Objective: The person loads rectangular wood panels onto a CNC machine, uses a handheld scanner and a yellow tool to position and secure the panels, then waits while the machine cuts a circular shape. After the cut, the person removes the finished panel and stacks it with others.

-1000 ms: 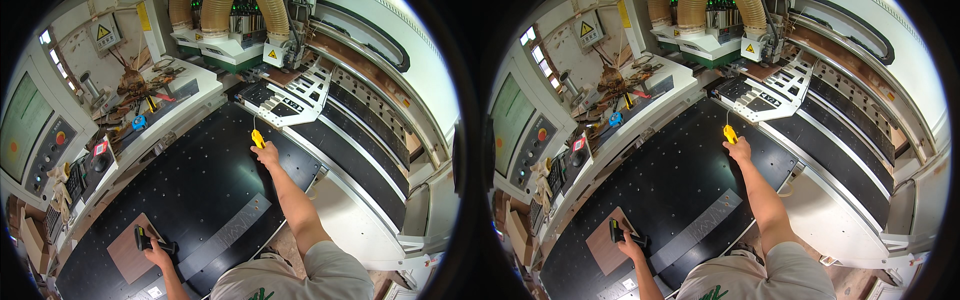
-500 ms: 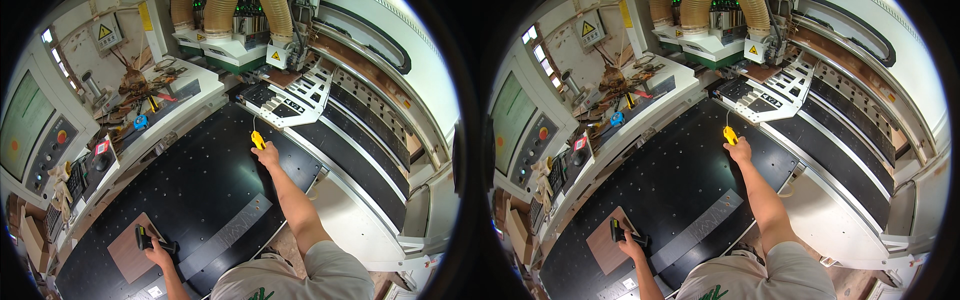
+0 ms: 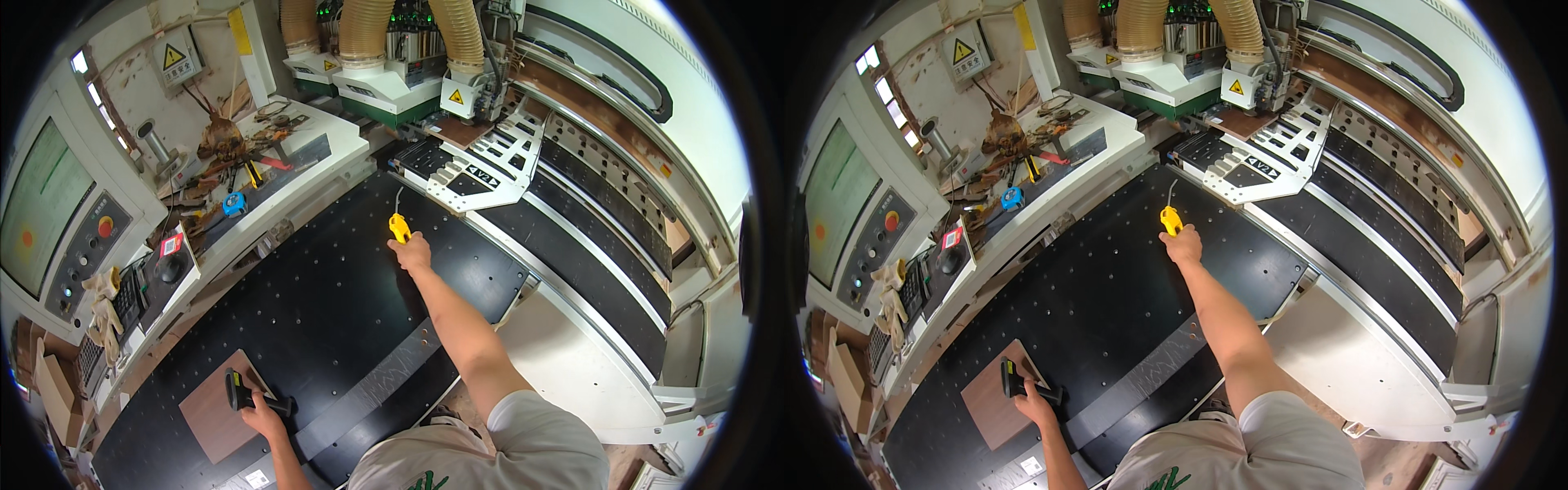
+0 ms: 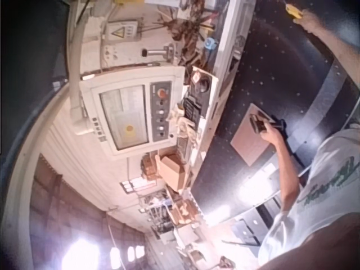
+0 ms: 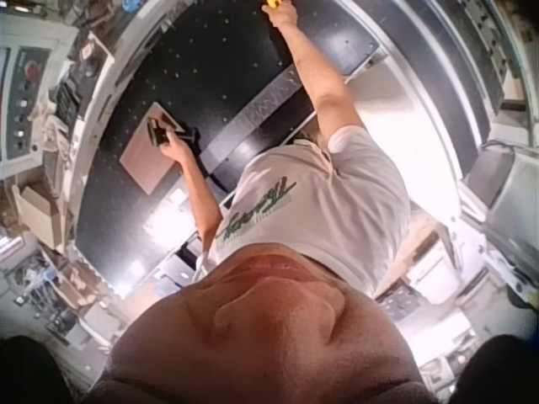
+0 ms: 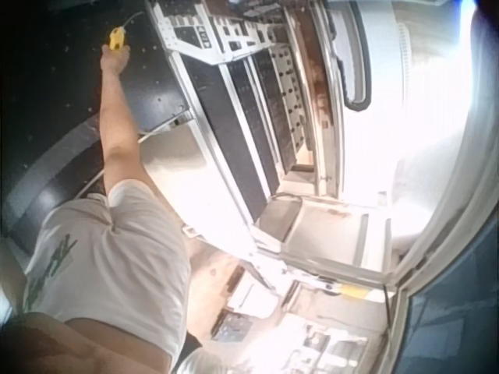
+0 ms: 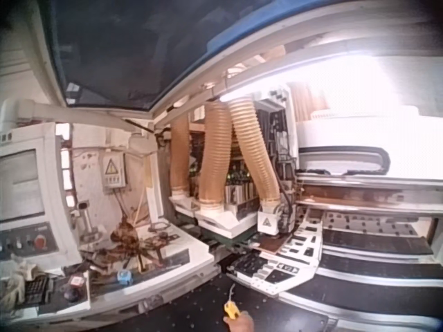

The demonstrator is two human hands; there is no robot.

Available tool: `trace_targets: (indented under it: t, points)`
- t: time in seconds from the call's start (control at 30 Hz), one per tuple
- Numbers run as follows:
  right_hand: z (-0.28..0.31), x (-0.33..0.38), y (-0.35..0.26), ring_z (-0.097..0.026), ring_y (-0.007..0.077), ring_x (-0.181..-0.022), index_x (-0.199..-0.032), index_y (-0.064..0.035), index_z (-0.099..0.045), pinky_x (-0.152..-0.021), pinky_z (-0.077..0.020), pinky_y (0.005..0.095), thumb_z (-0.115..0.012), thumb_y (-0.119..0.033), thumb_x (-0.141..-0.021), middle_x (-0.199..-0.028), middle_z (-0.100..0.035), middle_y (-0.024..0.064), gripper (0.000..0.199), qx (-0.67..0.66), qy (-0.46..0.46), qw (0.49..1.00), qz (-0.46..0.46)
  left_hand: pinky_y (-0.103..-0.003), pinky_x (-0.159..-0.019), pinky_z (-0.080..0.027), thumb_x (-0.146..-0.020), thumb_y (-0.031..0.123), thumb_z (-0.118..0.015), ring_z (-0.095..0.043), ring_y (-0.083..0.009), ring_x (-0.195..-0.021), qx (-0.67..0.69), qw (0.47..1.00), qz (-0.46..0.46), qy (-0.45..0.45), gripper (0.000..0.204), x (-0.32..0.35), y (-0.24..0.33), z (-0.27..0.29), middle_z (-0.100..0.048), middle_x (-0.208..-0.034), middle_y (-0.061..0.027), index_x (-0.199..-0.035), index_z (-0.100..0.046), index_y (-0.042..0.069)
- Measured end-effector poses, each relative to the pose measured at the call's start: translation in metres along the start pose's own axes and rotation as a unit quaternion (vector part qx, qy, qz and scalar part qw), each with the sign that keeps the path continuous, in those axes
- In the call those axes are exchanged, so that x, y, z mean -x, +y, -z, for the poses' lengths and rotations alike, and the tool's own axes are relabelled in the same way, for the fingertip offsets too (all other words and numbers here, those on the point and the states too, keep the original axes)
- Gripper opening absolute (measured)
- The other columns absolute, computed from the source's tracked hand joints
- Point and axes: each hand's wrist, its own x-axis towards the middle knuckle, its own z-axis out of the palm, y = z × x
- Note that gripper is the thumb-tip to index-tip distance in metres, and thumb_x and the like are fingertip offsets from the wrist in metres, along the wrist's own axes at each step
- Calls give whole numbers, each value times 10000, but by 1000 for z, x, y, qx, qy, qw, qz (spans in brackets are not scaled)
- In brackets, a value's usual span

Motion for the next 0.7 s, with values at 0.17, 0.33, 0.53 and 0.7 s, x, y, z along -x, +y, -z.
trace_targets:
  t: [0.17, 0.33, 0.53, 0.7]
  points:
    - [-24, -4, -13, -699, 397, -1174, -1257, 17, -605, -998, -570, 473, -891, -384, -820, -1257, -706, 228, 658, -11, -14, 1000, -14, -353, -780, -502, -947, 227, -678, -618, -184, -810, 10, 1000, -11, -7, 334, 3, 3, 1, -698, -879, -88, -986, -684, -105]
    - [-24, -5, -16, -700, 392, -1175, -1244, 12, -615, -992, -573, 473, -901, -385, -815, -1260, -707, 219, 651, -37, -25, 998, -43, -356, -784, -501, -946, 235, -681, -617, -187, -814, 13, 1000, -14, -1, 339, 3, 3, 0, -701, -884, -91, -979, -681, -103]
    - [-26, -8, -13, -702, 387, -1171, -1241, 12, -618, -988, -573, 476, -907, -390, -813, -1260, -708, 213, 655, -50, -28, 997, -54, -354, -756, -507, -945, 295, -699, -628, -185, -788, 1, 999, -30, 12, 396, 1, -4, 0, -705, -862, -84, -943, -704, -101]
    - [-25, -5, -14, -703, 386, -1169, -1240, 10, -620, -989, -571, 475, -906, -393, -814, -1258, -709, 213, 653, -41, -12, 999, -33, -357, -759, -509, -944, 285, -698, -632, -185, -794, 6, 999, -31, 12, 387, 0, -7, 0, -708, -863, -85, -945, -702, -102]
